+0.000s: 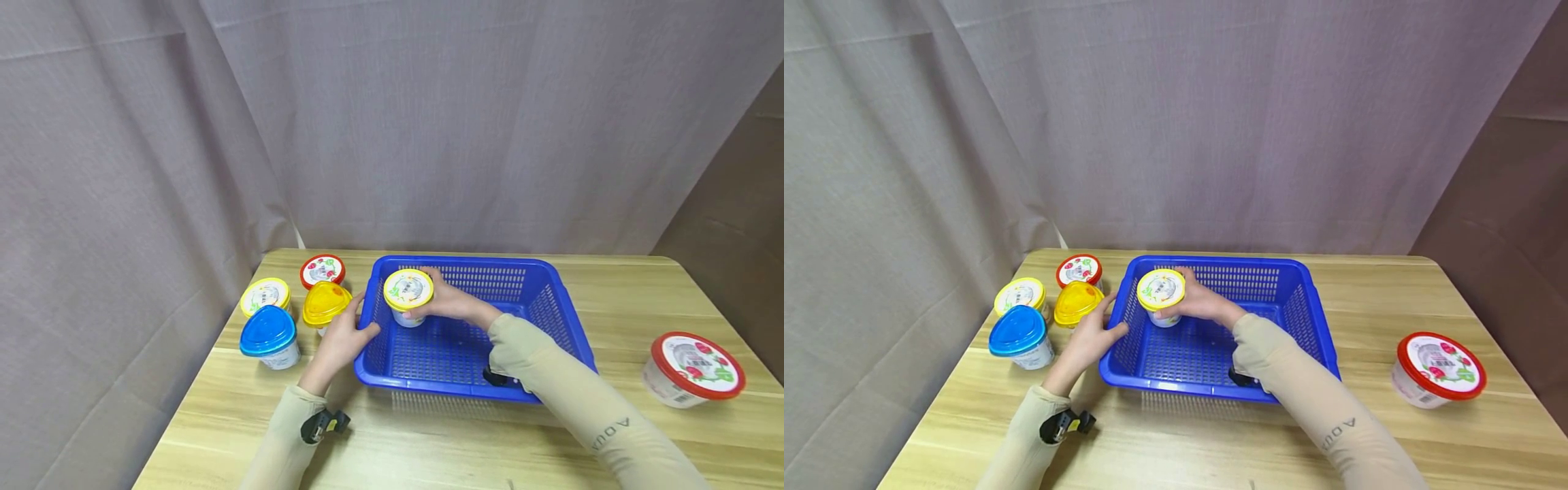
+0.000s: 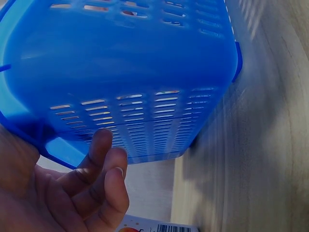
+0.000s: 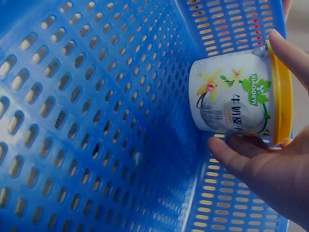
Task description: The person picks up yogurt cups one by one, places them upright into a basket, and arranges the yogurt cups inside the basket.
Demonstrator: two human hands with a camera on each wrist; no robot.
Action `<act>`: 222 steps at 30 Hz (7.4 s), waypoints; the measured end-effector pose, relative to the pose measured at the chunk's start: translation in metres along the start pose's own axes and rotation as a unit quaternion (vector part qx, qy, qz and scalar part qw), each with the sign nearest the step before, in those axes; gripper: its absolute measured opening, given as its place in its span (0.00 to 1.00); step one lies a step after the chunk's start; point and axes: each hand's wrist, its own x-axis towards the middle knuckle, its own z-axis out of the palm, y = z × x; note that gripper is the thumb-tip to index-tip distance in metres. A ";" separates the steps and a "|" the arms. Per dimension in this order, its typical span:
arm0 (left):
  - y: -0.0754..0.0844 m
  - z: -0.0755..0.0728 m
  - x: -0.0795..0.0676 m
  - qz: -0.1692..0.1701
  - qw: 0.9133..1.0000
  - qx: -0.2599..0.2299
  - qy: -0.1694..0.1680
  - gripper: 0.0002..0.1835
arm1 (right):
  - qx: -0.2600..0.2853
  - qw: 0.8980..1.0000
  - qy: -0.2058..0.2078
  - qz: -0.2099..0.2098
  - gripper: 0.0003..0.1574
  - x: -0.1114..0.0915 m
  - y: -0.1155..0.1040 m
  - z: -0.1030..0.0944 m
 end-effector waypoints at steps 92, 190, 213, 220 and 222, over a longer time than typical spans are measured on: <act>-0.007 -0.006 -0.004 -0.014 1.000 0.001 0.008 0.39 | -0.070 0.987 0.143 0.001 0.66 -0.111 -0.019 -0.132; -0.014 -0.003 -0.002 -0.030 0.999 -0.023 0.004 0.39 | -0.181 0.938 0.288 0.069 0.56 -0.305 0.160 -0.190; -0.013 -0.003 -0.002 -0.029 0.999 -0.023 0.004 0.40 | -0.078 0.955 0.283 0.038 0.64 -0.317 0.181 -0.175; -0.014 -0.003 -0.002 -0.031 0.999 -0.026 0.003 0.40 | -0.102 0.957 0.271 0.032 0.67 -0.316 0.178 -0.177; -0.014 -0.003 -0.002 -0.032 0.999 -0.025 0.004 0.40 | -0.104 0.956 0.274 0.020 0.63 -0.314 0.176 -0.177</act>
